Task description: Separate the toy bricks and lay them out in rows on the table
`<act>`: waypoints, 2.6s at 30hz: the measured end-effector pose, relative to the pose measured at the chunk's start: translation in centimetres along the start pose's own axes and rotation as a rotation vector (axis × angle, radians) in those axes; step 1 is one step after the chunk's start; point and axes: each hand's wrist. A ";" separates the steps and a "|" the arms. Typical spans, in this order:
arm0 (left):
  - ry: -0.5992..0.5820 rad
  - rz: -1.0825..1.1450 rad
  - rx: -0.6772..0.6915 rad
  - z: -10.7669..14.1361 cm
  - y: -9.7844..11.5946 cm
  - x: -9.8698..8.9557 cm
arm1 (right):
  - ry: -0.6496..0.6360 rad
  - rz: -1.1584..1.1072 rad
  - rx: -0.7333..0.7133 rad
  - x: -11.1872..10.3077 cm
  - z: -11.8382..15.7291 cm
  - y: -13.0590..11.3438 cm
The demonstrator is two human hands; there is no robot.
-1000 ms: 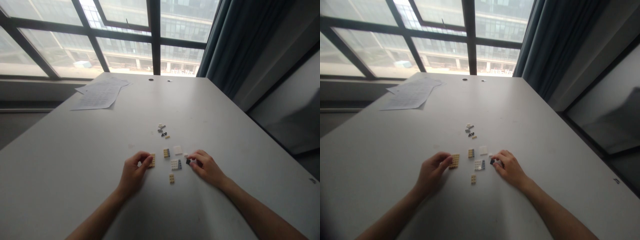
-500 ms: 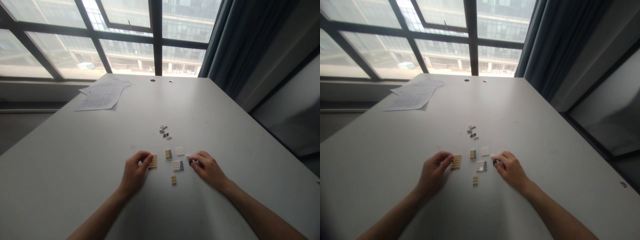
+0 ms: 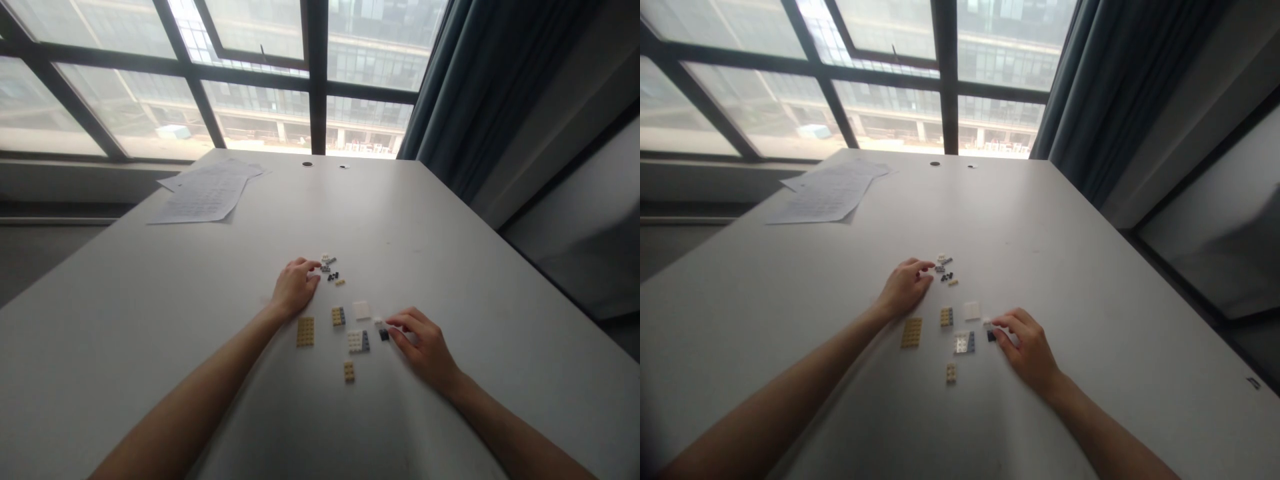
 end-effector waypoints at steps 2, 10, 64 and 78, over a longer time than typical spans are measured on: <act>-0.011 -0.043 0.014 -1.0 0.1 0.5 | 0.010 -0.008 -0.013 0.0 0.0 0.1; -0.041 -0.122 0.045 -1.6 0.0 1.1 | 0.004 -0.045 -0.010 0.0 -0.1 0.2; 0.002 -0.052 0.079 0.5 -1.9 -0.6 | -0.333 0.275 -0.101 8.5 -16.4 -2.0; 0.005 0.067 0.055 0.6 -1.7 -0.7 | -0.294 0.206 -0.118 8.8 -16.3 -2.7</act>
Point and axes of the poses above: each hand's wrist, its own z-axis away from the middle knuckle, its own x-axis out of the palm, y = z × x, and after that the axes turned 3 degrees about z, right-handed
